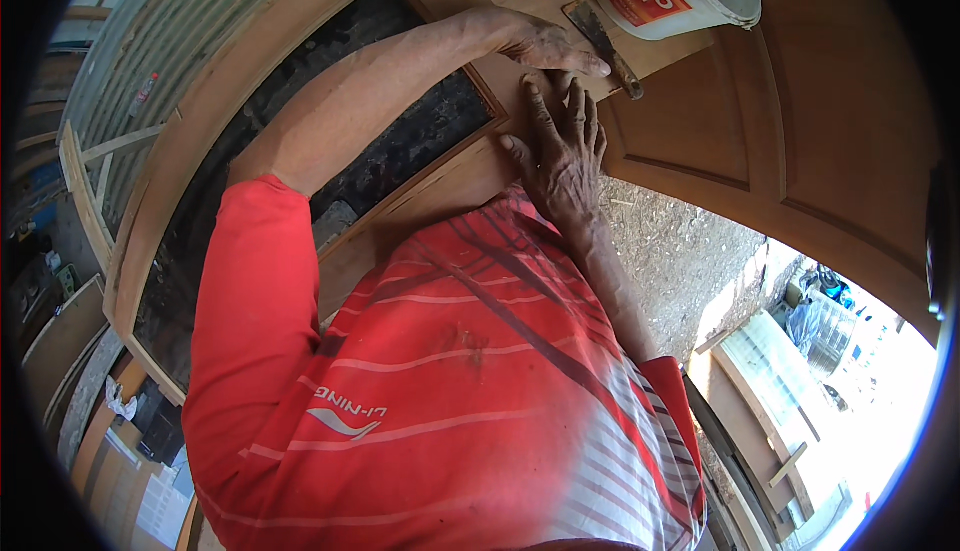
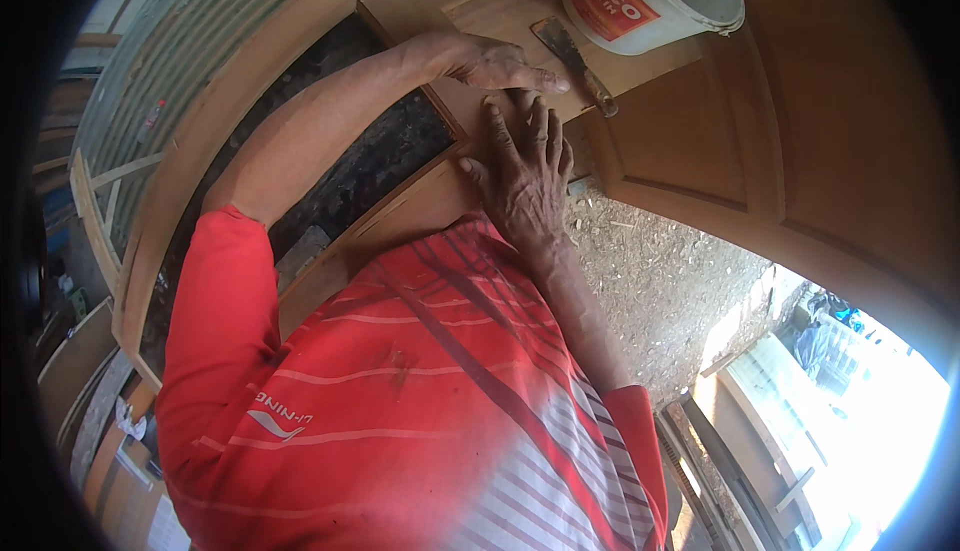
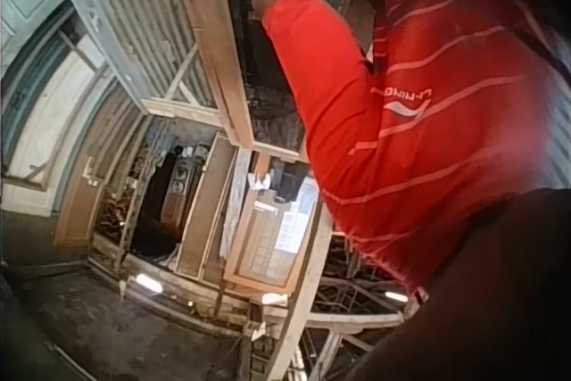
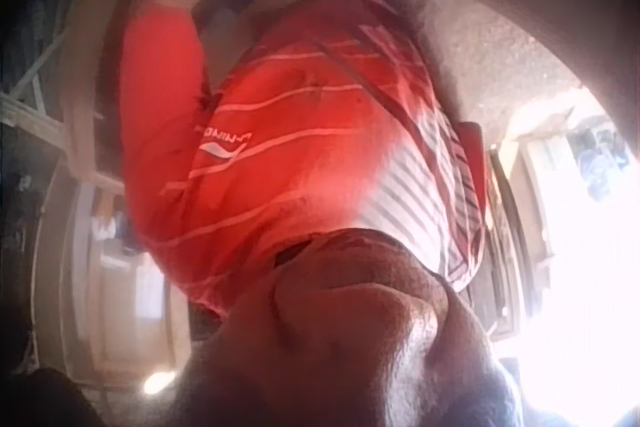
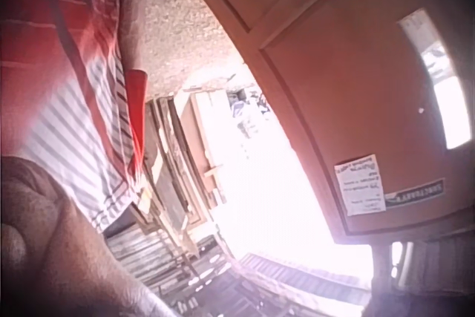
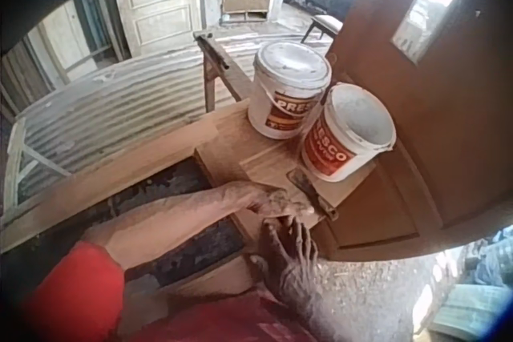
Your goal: The person picks up a wooden window frame containing a glass pane, moves it to a workbench, and applies putty to the joints between the wood and glass using a putty knife and their fingers.
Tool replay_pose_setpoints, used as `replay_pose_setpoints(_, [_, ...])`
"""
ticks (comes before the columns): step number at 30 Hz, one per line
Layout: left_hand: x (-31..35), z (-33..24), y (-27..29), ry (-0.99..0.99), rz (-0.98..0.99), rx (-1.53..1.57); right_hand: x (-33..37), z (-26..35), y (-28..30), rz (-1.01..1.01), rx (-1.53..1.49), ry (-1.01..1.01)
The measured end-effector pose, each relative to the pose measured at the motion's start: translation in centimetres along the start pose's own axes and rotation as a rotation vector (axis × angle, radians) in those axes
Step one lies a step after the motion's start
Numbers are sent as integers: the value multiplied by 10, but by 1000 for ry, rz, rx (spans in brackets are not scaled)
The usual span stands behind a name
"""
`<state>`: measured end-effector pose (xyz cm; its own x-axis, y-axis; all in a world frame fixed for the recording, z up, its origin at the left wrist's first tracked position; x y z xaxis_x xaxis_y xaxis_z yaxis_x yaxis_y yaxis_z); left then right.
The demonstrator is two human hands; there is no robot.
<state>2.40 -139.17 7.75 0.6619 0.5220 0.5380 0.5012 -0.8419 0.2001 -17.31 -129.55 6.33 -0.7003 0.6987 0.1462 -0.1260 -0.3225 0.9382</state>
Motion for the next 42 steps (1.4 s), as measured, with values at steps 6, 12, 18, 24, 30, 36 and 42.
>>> replay_pose_setpoints(6, [-3, 8, -5, 19, 26, 11, 6, -19, 1, -51, -146, 17])
replay_pose_setpoints(12, [43, -2, -71, -418, -717, 370, 9, -58, -5, 24, -498, -179])
replay_pose_setpoints(18, [75, -49, -197, -234, -387, 655, -19, -86, 13, 430, -1018, -284])
replay_pose_setpoints(24, [28, -65, -272, -265, -758, 1390, -12, -96, 5, 507, -1172, -156])
replay_pose_setpoints(30, [-22, -68, -315, -671, -1366, 2176, 30, -112, -1, 611, -1208, -108])
replay_pose_setpoints(36, [-23, -104, -310, -471, -1732, 1954, 54, -116, 44, 775, -1392, 19])
replay_pose_setpoints(42, [-17, -103, -325, -495, -1693, 1953, 60, -121, 51, 886, -1481, 32])
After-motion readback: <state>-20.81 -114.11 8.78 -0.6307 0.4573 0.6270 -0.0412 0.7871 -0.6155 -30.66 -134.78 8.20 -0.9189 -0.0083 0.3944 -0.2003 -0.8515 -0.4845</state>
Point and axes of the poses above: each hand's wrist, its own x-axis away from the middle knuckle, its own y-axis out of the back of the hand, z = x × y, the point moved 1 cm from there along -x, towards the middle knuckle, and after that the axes turned 14 degrees about z, right-handed, at the moved point
